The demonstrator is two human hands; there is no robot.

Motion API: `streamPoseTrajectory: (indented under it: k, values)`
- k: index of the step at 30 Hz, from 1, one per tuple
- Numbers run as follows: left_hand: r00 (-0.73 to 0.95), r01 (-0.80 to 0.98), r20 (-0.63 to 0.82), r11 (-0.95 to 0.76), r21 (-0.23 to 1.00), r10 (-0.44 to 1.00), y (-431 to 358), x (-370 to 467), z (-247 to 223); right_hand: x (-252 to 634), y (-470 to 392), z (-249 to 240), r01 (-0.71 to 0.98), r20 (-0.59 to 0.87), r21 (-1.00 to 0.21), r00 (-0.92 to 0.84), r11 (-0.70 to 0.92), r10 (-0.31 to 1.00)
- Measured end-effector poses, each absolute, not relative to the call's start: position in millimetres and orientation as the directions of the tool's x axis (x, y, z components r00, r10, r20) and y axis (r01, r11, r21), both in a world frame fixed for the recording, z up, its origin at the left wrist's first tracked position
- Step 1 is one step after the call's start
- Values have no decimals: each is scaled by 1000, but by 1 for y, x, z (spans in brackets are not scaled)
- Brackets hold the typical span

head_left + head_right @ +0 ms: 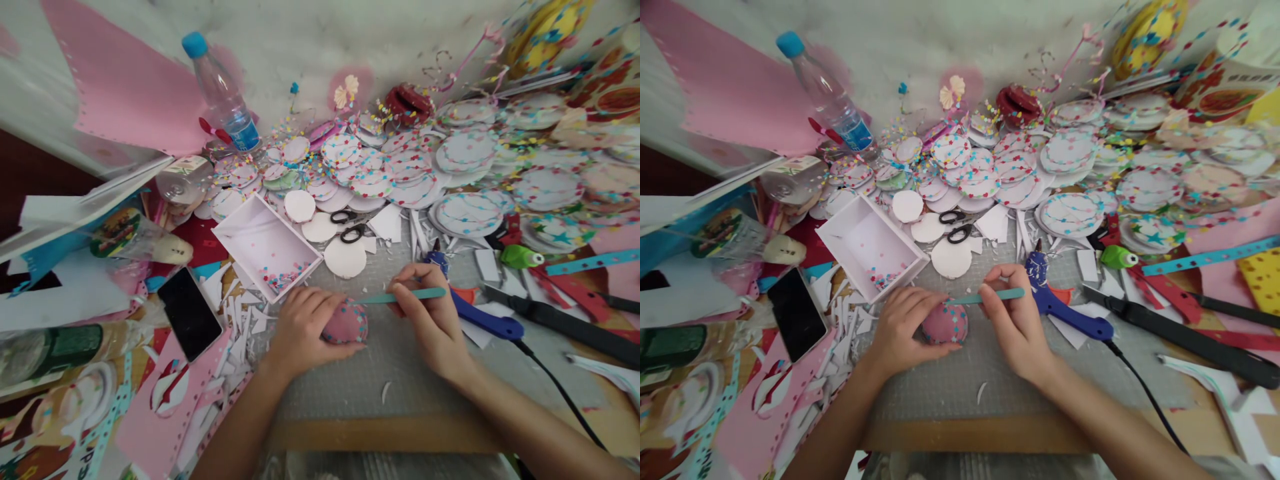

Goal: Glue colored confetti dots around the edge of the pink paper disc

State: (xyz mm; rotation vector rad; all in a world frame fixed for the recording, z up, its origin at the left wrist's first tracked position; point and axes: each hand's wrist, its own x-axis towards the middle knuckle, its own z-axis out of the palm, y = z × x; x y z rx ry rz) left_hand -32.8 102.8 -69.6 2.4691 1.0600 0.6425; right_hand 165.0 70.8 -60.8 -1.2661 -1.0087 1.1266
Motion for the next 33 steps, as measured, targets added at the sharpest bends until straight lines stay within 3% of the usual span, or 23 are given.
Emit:
streamPoseTrajectory:
  k: [19,33]
  values:
    - [567,605,210,-576,550,797,102,-32,-70,164,73,-63,-65,-59,-997,205,-46,977]
    - [520,547,118,-435,715,846,102,-28,-65,165,75,-61,-122,-38,-993,234,-9,972]
